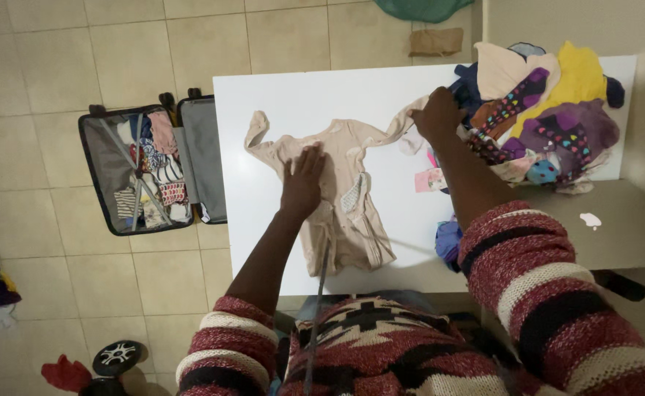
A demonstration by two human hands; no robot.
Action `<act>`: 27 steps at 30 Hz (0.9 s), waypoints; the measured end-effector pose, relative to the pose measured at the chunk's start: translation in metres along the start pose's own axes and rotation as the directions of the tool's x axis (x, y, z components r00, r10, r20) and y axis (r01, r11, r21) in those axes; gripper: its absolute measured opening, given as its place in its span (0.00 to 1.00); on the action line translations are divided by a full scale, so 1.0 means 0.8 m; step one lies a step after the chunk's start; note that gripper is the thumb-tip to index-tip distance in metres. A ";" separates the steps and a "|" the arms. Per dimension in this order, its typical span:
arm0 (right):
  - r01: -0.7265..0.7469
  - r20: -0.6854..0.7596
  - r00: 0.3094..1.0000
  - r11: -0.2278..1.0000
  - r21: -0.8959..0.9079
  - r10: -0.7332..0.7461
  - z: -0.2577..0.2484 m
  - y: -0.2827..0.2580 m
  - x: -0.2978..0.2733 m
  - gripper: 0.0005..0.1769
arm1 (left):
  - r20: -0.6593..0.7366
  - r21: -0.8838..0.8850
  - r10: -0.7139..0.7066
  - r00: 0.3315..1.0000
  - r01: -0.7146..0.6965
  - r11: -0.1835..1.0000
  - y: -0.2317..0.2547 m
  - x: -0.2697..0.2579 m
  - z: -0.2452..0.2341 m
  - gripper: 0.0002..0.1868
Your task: The person folds multiple baby onesies on a white table by hand and places them into an open suitcase.
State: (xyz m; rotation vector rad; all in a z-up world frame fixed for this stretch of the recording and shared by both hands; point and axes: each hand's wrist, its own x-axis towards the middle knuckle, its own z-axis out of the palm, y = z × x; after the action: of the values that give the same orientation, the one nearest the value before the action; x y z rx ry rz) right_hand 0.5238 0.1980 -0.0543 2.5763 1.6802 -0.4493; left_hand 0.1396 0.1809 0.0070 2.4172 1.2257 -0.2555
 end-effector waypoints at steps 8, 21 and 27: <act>-0.142 -0.183 0.958 0.918 0.370 0.221 0.020 0.039 0.001 0.14 | 0.039 -0.171 0.026 0.999 -0.019 0.985 0.025 0.032 0.015 0.31; 0.145 -0.377 0.919 0.791 0.595 0.115 -0.060 -0.095 -0.079 0.12 | -0.178 -0.291 0.113 0.978 -0.162 0.943 0.038 0.036 0.010 0.29; 0.181 -0.172 0.983 0.583 0.792 -0.071 -0.042 -0.218 -0.144 0.14 | -0.443 -0.652 -0.007 0.897 -0.317 0.689 0.020 0.035 0.064 0.29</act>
State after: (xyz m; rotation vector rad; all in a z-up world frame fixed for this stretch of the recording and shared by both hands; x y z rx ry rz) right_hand 0.3315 0.1743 0.0300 3.0937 2.0560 -1.4001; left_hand 0.1703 0.1706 -0.0439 1.8776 0.9904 0.7165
